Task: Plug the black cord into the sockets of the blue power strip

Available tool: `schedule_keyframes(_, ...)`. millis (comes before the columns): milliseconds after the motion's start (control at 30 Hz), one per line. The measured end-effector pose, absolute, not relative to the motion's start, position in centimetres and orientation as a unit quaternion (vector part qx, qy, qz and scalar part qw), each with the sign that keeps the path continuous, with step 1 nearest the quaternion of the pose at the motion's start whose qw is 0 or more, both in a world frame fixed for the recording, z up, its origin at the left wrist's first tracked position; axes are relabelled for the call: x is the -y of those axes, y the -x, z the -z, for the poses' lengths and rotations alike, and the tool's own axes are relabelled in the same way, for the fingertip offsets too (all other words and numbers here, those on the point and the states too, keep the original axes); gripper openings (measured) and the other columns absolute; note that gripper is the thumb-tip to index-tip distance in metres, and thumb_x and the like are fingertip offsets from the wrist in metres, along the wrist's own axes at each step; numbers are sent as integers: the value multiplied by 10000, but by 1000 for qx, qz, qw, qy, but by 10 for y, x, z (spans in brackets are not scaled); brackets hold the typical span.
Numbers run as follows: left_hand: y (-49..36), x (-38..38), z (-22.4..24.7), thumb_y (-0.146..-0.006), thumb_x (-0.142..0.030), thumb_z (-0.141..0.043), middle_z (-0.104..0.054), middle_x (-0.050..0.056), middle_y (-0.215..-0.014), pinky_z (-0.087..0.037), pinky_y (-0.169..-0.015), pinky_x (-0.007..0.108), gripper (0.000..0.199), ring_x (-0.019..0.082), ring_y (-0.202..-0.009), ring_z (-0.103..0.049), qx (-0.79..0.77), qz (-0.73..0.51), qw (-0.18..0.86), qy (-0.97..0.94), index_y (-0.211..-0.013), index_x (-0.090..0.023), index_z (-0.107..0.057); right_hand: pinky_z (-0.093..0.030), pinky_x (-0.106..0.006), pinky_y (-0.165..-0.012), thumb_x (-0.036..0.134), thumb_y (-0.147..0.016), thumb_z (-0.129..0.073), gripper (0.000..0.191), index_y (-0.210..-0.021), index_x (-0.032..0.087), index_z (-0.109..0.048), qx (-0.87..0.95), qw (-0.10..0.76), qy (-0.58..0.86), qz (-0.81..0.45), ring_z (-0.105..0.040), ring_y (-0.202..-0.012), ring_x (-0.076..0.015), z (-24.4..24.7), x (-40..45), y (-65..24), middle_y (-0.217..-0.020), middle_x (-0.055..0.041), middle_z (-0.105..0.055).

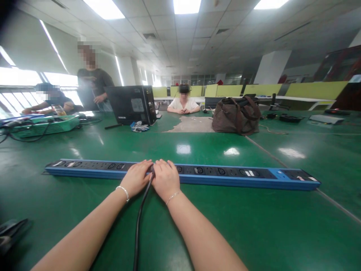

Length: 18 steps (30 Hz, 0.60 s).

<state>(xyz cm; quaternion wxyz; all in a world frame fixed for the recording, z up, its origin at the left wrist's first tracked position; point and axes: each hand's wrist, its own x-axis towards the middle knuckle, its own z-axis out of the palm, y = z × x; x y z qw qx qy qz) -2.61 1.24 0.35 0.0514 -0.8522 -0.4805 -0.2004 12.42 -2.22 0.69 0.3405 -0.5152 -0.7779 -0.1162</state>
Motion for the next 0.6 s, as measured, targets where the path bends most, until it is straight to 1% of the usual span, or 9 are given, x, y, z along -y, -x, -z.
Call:
schedule_keyframes(100, 28, -10, -3, -859, -334, -441, -547, 104, -1301, -340, -1033, 432, 401, 227, -1249, -446, 493, 199, 67, 844, -1224, -182, -505, -312, -360, -1014, 256, -824, -515, 264, -1050, 173, -625, 779, 348, 509, 113, -540, -1130, -185, -5, 22, -127, -1172, -71, -635)
schedule_keyframes(300, 24, -8, 0, -857, -352, -433, -541, 109, -1302, -312, -1038, 436, 410, 239, -1245, -444, 492, 208, 88, 841, -1219, -169, -493, -319, -371, -1002, 245, -808, -528, 257, -1037, 181, -627, 775, 350, 517, 95, -554, -1108, -194, -9, 22, -128, -1161, -68, -642)
schedule_keyframes(467, 21, -7, 3, -847, -336, -439, -557, 107, -1282, -303, -1034, 447, 405, 244, -1233, -452, 501, 222, 92, 832, -1206, -157, -498, -364, -347, -965, 241, -808, -527, 244, -1017, 173, -634, 776, 355, 514, 89, -580, -1049, -191, -10, 23, -128, -1138, -76, -650)
schedule_keyframes(600, 20, -7, 3, -832, -328, -457, -562, 101, -1277, -300, -1031, 447, 404, 246, -1226, -456, 504, 225, 93, 829, -1200, -168, -503, -405, -323, -933, 246, -819, -522, 263, -1053, 180, -622, 773, 359, 517, 78, -577, -1049, -182, -5, 22, -129, -1176, -77, -629)
